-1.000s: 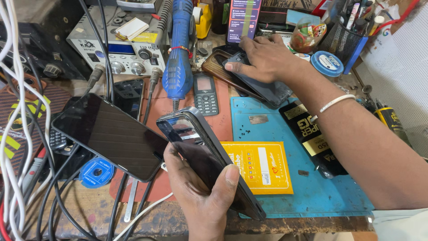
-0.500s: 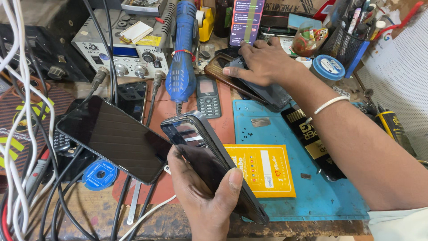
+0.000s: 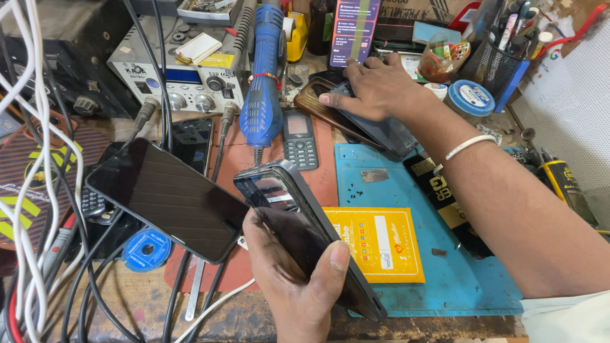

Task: The person pries open the back cover of a smartphone, unscrews internal screws with a screwdriver, and handles the phone's internal components and a replacement screen protector package on a cluttered repair workbench.

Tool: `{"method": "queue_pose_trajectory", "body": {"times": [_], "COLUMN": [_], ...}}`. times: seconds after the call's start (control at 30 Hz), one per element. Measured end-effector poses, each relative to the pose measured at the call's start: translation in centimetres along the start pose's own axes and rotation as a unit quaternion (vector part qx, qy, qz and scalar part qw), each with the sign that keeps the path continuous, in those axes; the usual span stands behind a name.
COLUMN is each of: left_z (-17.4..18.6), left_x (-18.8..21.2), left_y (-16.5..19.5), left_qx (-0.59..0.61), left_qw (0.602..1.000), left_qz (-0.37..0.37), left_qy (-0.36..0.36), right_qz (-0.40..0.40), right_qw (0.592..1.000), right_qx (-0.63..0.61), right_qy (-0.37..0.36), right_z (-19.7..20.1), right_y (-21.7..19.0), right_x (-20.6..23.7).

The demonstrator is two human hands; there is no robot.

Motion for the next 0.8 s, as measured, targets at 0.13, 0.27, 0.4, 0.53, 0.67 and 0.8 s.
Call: {"method": "queue_pose_trajectory", "body": {"times": [0.13,0.27,0.4,0.53,0.67,0.8], "left_z": [-0.1,0.0,0.2,0.1,-0.6,-1.5], "left_x": [0.0,0.0,0.0,0.0,0.7,1.8], "left_y": [0.2,0.1,0.0,0.6,1.7,2.7], "left_qx": [0.009,0.01,0.046,0.035,0.006,-0.039], "left_qw": [1.0,1.0,0.999,0.997,0.994,0.98], "left_qz": [-0.007,-0.013,-0.017,-0.054,-0.086,-0.138], "left_qy": [-0.005,-0.001,-0.02,-0.034,-0.07,-0.14], "right_qz": [0.022,0.033,0.099,0.102,0.037,0.055], "right_qw": [0.999,0.996,0.965,0.93,0.829,0.786], "right_qx": [0.0,0.028,0.013,-0.215,-0.521,-0.586], "right_qy": [0.029,0.08,0.242,0.281,0.198,0.187], "right_z": [0.2,1.8,6.6,11.6,14.4,16.7], "right_y": [-0.2,-0.4,-1.7,-3.2,-6.6,-10.0], "right_x": [0.0,1.1,4.3,9.5,16.7,23.9]}}
Point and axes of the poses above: each hand's wrist, its own x-axis away from the middle knuckle, its own z-axis out of the back of the hand, y = z × x, the point moved 6 cm from there along -x, towards the middle knuckle, and after that the axes turned 1 degree about z, right-handed, at the moved point
